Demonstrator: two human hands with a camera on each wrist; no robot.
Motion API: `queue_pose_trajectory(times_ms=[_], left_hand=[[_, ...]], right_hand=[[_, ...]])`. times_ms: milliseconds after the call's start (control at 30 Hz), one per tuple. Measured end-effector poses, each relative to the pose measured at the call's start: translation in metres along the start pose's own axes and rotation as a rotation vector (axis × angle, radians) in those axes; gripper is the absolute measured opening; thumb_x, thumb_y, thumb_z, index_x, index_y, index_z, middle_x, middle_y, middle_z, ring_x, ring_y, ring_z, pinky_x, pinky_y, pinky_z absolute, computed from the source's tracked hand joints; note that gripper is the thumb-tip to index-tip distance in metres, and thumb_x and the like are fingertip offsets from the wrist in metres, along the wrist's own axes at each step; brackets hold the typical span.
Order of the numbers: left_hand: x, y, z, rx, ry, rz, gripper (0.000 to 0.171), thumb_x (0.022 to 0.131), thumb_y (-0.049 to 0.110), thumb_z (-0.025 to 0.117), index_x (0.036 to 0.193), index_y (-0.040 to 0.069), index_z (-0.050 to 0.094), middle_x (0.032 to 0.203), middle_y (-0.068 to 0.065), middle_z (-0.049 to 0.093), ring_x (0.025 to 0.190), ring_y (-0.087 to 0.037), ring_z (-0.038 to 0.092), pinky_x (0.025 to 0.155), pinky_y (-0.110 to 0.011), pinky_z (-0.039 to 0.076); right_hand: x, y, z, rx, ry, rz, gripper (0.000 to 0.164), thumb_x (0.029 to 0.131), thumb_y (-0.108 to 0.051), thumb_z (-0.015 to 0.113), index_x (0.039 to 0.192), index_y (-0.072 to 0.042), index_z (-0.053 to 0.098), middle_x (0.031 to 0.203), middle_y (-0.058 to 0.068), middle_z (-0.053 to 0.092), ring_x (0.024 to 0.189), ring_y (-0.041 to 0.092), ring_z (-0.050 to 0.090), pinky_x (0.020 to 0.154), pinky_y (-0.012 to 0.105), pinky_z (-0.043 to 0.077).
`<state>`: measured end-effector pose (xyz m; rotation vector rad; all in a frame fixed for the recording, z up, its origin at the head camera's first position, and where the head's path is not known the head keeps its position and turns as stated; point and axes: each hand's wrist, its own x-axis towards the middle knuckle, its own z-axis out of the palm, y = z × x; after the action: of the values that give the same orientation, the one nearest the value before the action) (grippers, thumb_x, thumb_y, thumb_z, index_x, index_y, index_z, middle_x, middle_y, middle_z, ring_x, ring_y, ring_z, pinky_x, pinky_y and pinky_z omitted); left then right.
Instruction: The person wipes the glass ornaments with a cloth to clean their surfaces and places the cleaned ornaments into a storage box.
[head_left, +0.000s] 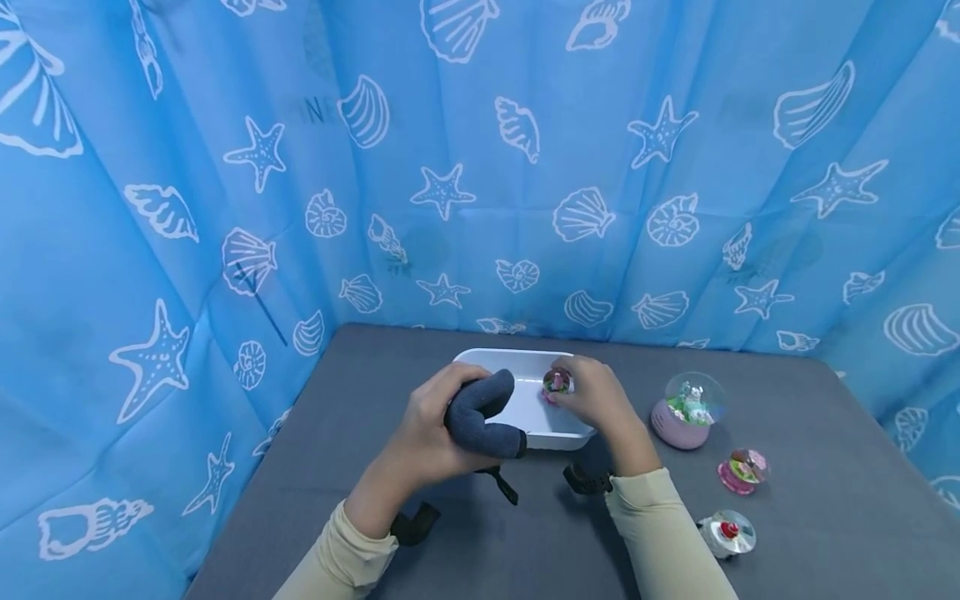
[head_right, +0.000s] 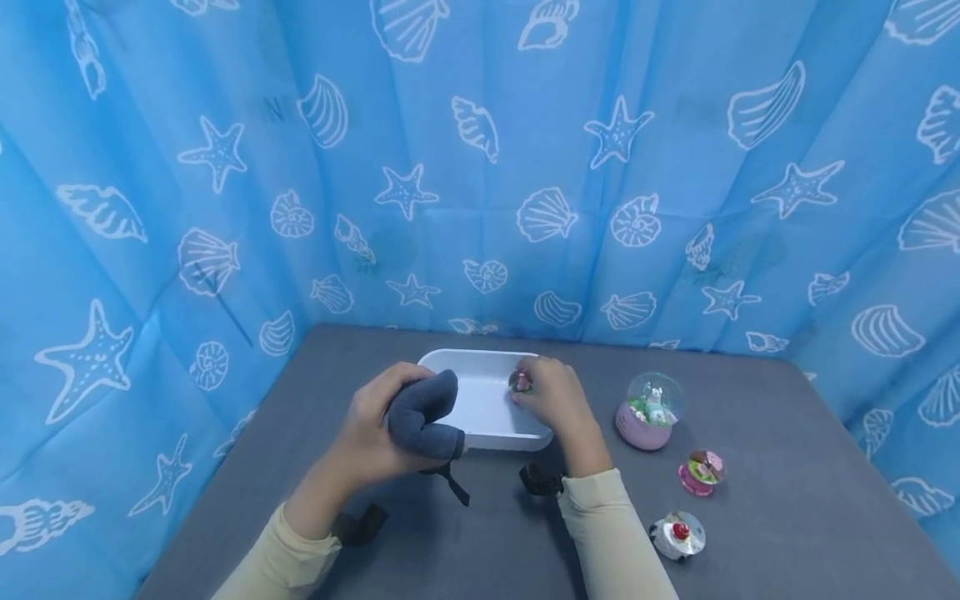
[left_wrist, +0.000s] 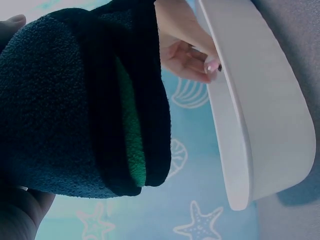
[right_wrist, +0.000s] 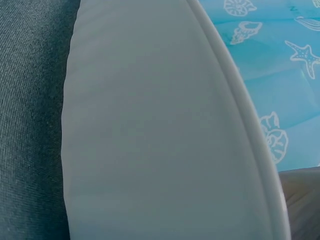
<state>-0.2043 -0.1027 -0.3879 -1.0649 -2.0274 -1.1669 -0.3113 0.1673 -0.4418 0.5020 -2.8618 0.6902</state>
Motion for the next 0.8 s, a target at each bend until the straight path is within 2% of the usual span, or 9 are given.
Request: queue_pose_trajectory(times_ms=[233, 333, 433, 533, 800], left_hand=[[-0.001, 0.004, 0.001, -0.006, -0.006, -0.012, 0.074, 0.067, 0.017, 0.100, 0.130, 0.011, 0.062, 0.119, -0.005, 0.069, 0.105, -0.018, 0.066, 0.093, -0.039, 0.060], [-0.001, 0.005, 0.002, -0.009, -0.009, -0.011, 0.073, 0.068, 0.018, 0.100, 0.130, 0.010, 0.061, 0.119, -0.005, 0.069, 0.105, -0.018, 0.066, 0.093, -0.040, 0.060], [-0.001, 0.005, 0.001, -0.015, -0.006, -0.005, 0.073, 0.068, 0.018, 0.100, 0.129, 0.010, 0.062, 0.118, -0.005, 0.068, 0.104, -0.018, 0.066, 0.092, -0.039, 0.060], [0.001, 0.006, 0.000, -0.016, -0.002, -0.001, 0.074, 0.067, 0.019, 0.101, 0.129, 0.010, 0.062, 0.118, -0.005, 0.068, 0.105, -0.018, 0.067, 0.092, -0.039, 0.060], [0.003, 0.009, -0.002, -0.017, -0.012, 0.009, 0.073, 0.068, 0.020, 0.101, 0.130, 0.010, 0.062, 0.120, -0.005, 0.069, 0.108, -0.020, 0.067, 0.095, -0.040, 0.060]], right_hand=[[-0.007, 0.002, -0.001, -0.004, -0.010, 0.017, 0.035, 0.088, -0.011, 0.085, 0.120, -0.002, 0.076, 0.110, 0.014, 0.077, 0.105, 0.034, 0.071, 0.092, 0.054, 0.058], [-0.011, -0.002, -0.007, 0.004, -0.006, 0.021, 0.035, 0.090, -0.012, 0.082, 0.123, -0.002, 0.075, 0.115, 0.015, 0.076, 0.110, 0.035, 0.070, 0.096, 0.055, 0.058], [-0.016, -0.012, -0.021, 0.034, 0.016, -0.012, 0.037, 0.093, -0.016, 0.081, 0.126, -0.001, 0.074, 0.122, 0.018, 0.074, 0.116, 0.038, 0.069, 0.099, 0.057, 0.057], [-0.024, -0.025, -0.037, 0.076, 0.045, -0.080, 0.038, 0.095, -0.019, 0.081, 0.127, -0.002, 0.073, 0.126, 0.018, 0.073, 0.118, 0.039, 0.069, 0.099, 0.058, 0.057], [-0.049, -0.051, -0.069, 0.116, 0.156, -0.209, 0.035, 0.095, -0.022, 0.082, 0.124, -0.005, 0.075, 0.124, 0.013, 0.074, 0.120, 0.035, 0.068, 0.100, 0.059, 0.056]])
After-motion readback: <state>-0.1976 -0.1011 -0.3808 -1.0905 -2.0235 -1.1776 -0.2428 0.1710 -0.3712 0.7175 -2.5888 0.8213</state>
